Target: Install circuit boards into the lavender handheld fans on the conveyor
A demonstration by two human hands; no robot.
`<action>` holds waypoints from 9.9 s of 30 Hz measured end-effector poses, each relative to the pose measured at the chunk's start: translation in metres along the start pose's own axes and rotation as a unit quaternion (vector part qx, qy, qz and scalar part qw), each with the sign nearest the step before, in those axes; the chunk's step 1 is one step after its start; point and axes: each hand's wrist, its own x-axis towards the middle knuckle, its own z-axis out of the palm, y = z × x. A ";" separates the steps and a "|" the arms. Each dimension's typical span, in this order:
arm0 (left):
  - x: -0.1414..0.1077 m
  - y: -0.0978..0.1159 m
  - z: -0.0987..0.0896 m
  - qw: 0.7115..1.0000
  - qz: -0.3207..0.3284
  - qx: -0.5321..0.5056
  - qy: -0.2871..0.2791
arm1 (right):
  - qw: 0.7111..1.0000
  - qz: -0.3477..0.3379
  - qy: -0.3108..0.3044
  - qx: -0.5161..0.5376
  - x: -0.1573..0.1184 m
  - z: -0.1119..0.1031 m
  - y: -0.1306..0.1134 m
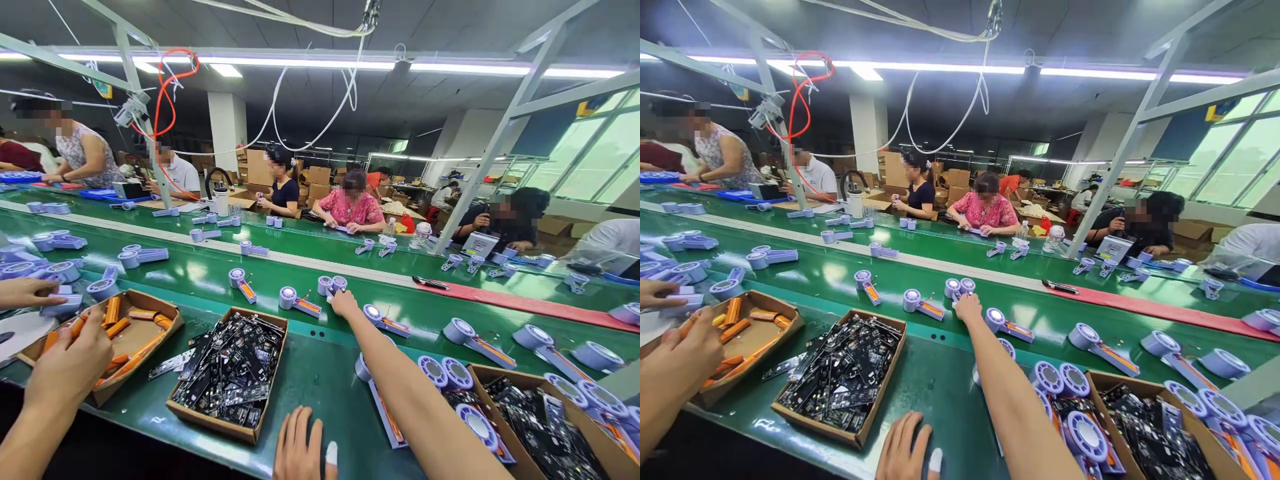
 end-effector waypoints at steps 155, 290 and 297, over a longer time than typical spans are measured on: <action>0.016 0.004 -0.086 0.939 -0.122 -0.189 -0.259 | 0.937 -0.312 0.080 0.133 -0.259 0.057 0.018; 0.019 0.005 -0.094 0.914 -0.142 -0.232 -0.300 | 0.852 -0.295 -0.066 0.428 -0.263 0.042 0.058; 0.024 0.015 -0.100 0.930 -0.068 -0.072 -0.353 | 0.791 -0.136 -0.056 0.594 -0.264 0.057 0.032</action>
